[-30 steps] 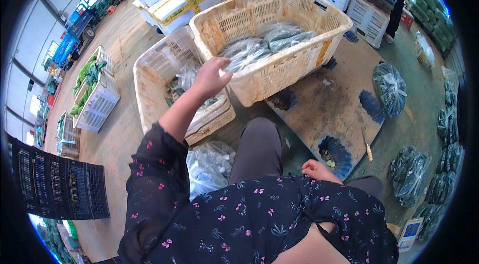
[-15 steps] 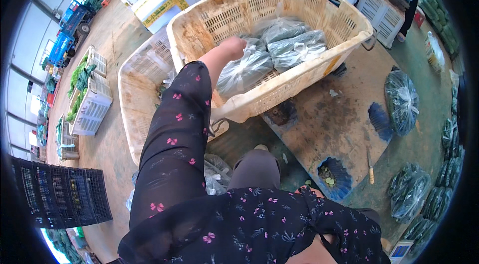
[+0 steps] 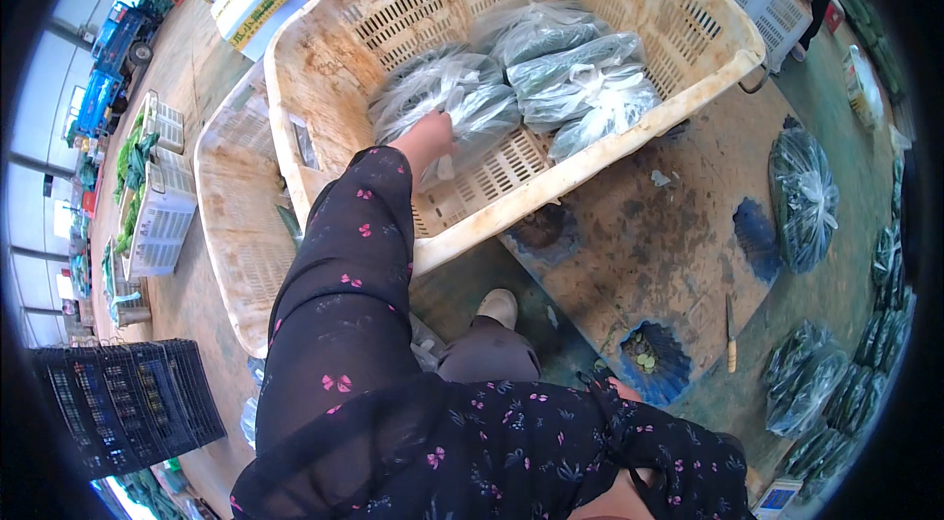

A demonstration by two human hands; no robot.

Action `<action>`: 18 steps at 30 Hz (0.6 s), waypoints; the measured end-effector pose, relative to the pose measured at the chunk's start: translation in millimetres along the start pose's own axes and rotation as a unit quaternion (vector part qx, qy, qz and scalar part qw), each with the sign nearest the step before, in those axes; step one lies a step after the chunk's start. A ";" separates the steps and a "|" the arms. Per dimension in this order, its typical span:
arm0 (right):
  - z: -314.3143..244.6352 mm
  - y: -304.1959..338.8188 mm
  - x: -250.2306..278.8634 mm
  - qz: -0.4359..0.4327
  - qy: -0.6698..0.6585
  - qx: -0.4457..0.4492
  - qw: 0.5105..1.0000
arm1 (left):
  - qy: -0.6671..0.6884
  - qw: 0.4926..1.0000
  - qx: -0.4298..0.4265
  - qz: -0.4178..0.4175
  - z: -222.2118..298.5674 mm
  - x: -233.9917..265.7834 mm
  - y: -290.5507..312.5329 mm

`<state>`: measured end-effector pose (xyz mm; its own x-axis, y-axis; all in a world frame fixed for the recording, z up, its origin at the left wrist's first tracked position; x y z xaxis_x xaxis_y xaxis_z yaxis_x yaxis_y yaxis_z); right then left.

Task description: The person packs cucumbers into plastic bags by hand, ties the bags closed, and places them into large plastic crates.

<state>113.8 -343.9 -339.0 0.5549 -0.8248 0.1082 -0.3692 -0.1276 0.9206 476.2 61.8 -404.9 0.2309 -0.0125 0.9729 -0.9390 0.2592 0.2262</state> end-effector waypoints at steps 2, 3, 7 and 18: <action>-2.9 1.4 3.2 -0.015 -0.021 0.010 1.000 | 0.021 0.999 0.003 -0.029 -6.7 2.5 6.4; -2.6 1.5 3.8 -0.026 -0.047 0.019 0.998 | 0.020 0.999 0.006 -0.028 -6.9 7.0 7.9; 19.9 -11.4 -7.2 -0.018 -0.154 0.087 0.984 | 0.033 0.987 -0.017 -0.157 18.7 7.8 11.8; 44.8 -18.0 -5.5 -0.042 -0.102 0.104 0.988 | -0.032 0.988 0.006 -0.148 -20.2 -11.3 -20.6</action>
<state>84.0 -361.7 -372.9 0.4369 -0.8973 -0.0630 -0.4847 -0.2938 0.8239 498.1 76.1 -421.6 0.4797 -0.1463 0.8652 -0.8358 0.2241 0.5013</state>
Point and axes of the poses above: each hand's wrist, its own y-axis away from the middle knuckle, its own x-axis out of the back of the hand, z = x × y, the point moved 2 cm from there along -y, towards the middle knuckle, and after that the axes turned 9 degrees about -x, right-handed, at the moved point
